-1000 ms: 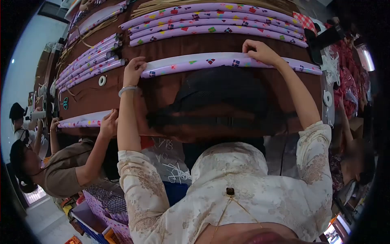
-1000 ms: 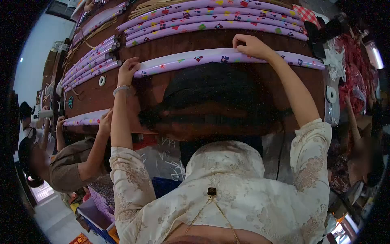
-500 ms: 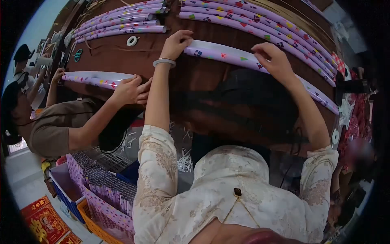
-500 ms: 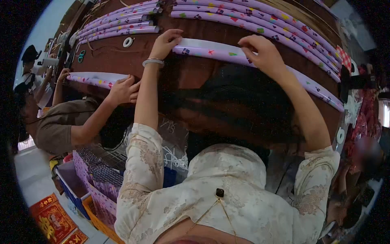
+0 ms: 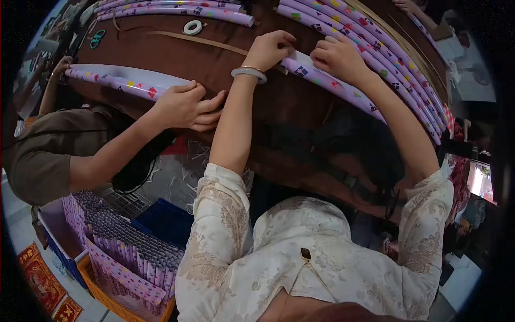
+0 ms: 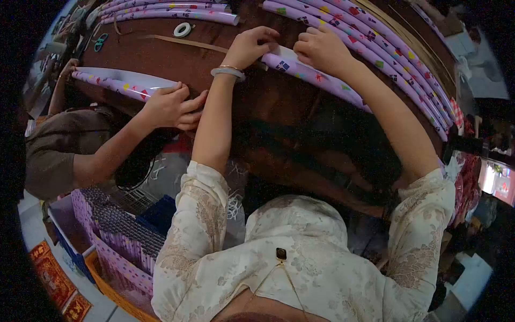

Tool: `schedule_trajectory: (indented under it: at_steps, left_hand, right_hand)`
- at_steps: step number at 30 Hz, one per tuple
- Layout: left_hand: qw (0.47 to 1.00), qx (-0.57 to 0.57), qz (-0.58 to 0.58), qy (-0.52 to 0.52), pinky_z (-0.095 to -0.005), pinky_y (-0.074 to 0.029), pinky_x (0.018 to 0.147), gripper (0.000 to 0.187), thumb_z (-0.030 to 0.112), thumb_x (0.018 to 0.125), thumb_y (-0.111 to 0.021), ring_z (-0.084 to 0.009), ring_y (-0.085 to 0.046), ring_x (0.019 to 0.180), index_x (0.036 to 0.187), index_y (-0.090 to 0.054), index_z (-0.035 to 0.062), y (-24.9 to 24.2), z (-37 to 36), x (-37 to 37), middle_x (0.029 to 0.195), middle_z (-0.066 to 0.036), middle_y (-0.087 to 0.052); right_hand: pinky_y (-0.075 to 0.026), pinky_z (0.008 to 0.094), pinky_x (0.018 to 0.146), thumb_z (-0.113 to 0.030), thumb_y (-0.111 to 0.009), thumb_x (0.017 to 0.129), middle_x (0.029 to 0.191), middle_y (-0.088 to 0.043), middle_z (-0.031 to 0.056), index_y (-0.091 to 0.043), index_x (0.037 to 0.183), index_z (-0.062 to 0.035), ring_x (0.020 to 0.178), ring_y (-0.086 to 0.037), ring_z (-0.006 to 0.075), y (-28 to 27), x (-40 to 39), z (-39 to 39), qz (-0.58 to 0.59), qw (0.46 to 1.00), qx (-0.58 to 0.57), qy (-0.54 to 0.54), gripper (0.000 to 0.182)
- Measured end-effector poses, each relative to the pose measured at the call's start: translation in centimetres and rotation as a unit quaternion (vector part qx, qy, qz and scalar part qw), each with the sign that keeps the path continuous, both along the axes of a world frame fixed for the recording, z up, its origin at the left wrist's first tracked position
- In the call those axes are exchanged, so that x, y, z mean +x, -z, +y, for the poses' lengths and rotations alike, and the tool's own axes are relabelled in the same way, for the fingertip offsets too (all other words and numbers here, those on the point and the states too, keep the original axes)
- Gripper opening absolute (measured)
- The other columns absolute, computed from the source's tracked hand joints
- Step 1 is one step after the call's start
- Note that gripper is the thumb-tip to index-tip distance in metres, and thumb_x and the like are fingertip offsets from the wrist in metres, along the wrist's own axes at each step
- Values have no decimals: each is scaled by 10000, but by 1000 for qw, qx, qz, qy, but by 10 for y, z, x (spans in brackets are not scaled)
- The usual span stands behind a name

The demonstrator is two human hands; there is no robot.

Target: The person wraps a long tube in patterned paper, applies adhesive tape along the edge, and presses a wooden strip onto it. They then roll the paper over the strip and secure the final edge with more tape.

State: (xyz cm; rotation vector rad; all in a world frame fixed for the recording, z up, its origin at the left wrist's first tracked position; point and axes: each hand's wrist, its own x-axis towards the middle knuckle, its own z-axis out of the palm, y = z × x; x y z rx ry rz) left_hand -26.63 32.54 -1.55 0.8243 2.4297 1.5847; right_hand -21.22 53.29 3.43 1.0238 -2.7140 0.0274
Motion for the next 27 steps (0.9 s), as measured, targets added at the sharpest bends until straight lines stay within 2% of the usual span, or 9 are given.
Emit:
schedule_trajectory:
  at_steps: [5,7,11,13,14,17,18,20,27]
  left_hand:
    - [1000,24,0,-8,-311,-504,760,277,120,778,-655,-192,-629,895,1046,-618,60,-2,2,5,952,-76,-659]
    - [997,-16,66,-48,-319,-503,757,233,116,781,-652,-204,-630,870,1005,-630,56,-11,1,7,918,-82,-660]
    - [989,-11,127,-74,-335,-496,741,215,163,776,-667,-233,-621,836,969,-642,70,-3,0,3,894,-86,-655]
    - [982,4,190,3,-362,-484,727,237,224,758,-689,-264,-606,819,945,-652,83,-11,-5,8,880,-85,-650]
    - [982,4,189,5,-362,-484,727,237,224,758,-689,-264,-606,819,945,-652,83,-13,-8,12,880,-85,-650]
    - [955,-113,271,36,-372,-477,721,293,259,705,-719,-288,-601,814,936,-660,87,-16,-19,25,883,-96,-648]
    - [955,-112,273,39,-372,-477,721,293,259,705,-719,-288,-601,814,936,-660,87,-16,-20,25,883,-96,-648]
    - [972,-138,180,53,-366,-482,708,321,264,684,-733,-288,-611,805,953,-664,104,-20,-20,25,906,-104,-651]
    - [972,-186,141,32,-371,-485,670,308,230,669,-736,-307,-618,746,939,-665,100,-39,-19,34,820,-122,-652]
  right_hand:
    - [-390,313,754,-203,-636,734,791,-554,-15,-624,775,-144,833,-541,160,-1,1,-3,22,997,67,-19,73]
    - [-379,304,744,-203,-639,732,768,-557,-20,-630,747,-141,823,-540,153,3,2,-2,6,999,53,-3,65]
    - [-379,308,743,-200,-637,734,746,-559,-21,-635,734,-140,814,-543,153,4,2,-3,6,999,35,4,60]
    - [-380,308,745,-192,-630,737,743,-564,-16,-638,736,-142,811,-546,155,4,2,-2,1,1000,25,14,51]
    - [-380,308,745,-192,-630,737,743,-564,-16,-638,736,-142,811,-546,155,5,2,-2,1,1000,24,16,51]
    - [-380,311,745,-185,-623,737,743,-569,-12,-636,734,-143,807,-548,160,6,1,-2,-5,999,21,35,45]
    - [-379,313,745,-187,-621,737,742,-570,-11,-635,734,-143,803,-549,163,6,0,-3,-14,999,17,39,46]
    - [-379,315,745,-188,-619,737,741,-571,-9,-634,735,-143,800,-549,166,5,-4,-5,-22,999,12,47,48]
    - [-393,331,742,-230,-618,744,742,-608,-5,-641,742,-153,814,-562,179,3,-23,-32,-81,996,-20,42,80]
